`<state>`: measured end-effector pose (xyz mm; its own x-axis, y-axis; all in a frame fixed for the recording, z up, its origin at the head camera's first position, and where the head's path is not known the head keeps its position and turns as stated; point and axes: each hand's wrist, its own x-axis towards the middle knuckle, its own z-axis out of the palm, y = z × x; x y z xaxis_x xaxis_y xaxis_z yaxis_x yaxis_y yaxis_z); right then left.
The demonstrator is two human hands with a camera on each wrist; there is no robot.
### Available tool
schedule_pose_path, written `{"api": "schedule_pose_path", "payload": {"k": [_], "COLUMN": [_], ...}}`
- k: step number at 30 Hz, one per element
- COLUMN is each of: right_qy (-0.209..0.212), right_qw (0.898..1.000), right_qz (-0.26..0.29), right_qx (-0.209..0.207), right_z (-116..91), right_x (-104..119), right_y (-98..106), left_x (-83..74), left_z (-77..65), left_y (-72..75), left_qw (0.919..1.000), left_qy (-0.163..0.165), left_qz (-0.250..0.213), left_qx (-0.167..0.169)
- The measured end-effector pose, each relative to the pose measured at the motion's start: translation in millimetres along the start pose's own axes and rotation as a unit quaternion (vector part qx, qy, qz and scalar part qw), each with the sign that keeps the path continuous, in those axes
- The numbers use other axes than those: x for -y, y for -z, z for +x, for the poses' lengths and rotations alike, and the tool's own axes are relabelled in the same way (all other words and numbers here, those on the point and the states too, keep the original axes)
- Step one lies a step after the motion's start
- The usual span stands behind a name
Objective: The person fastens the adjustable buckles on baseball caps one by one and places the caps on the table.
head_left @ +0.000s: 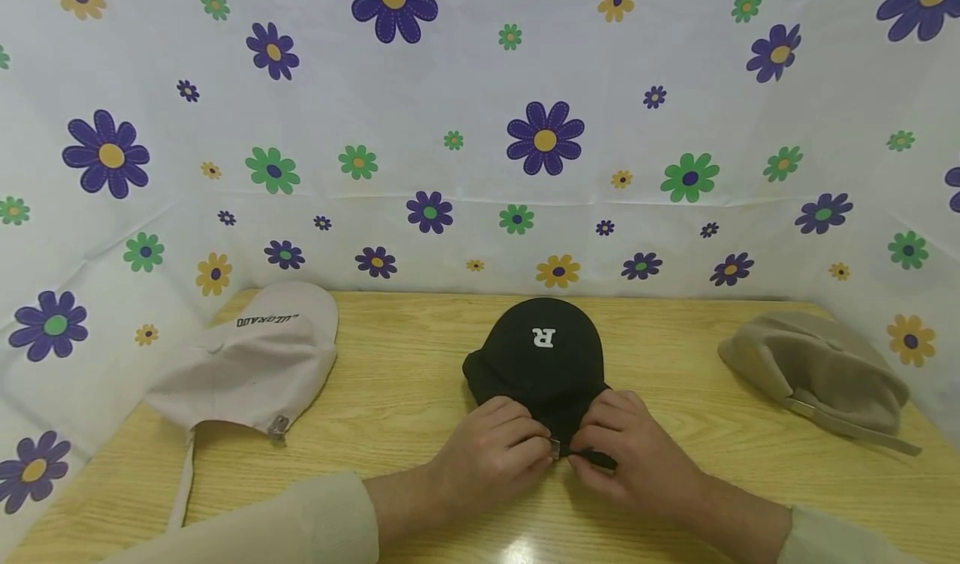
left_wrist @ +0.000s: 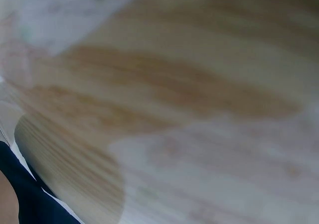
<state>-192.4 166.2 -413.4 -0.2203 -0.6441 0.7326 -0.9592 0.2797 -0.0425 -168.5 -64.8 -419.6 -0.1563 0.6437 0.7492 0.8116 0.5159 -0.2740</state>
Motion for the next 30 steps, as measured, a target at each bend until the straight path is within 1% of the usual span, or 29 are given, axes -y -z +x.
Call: {"api": "schedule_pose_path", "payload": {"k": [8,21,30], "right_qy": [-0.017,-0.012,-0.022], "right_qw": [1.000,1.000,1.000], "right_qz": [0.003,0.011,0.010], "right_qx": [0.014,-0.002,0.008], "right_z": [-0.8,-0.7,-1.2], "right_x": [0.3,-1.6,-2.3], "right_y": [1.0,0.0,0.6], "left_x": [-0.8,-1.4,-1.0], "left_z": [0.3,0.4,0.3], "left_y": [-0.3,-0.7,-0.7], "left_qw": [1.0000,0.9999,0.9997], "left_qy": [0.004,0.011,0.017], "left_qz": [0.003,-0.001,-0.010], "left_qx": [0.002,0.006,0.015]}}
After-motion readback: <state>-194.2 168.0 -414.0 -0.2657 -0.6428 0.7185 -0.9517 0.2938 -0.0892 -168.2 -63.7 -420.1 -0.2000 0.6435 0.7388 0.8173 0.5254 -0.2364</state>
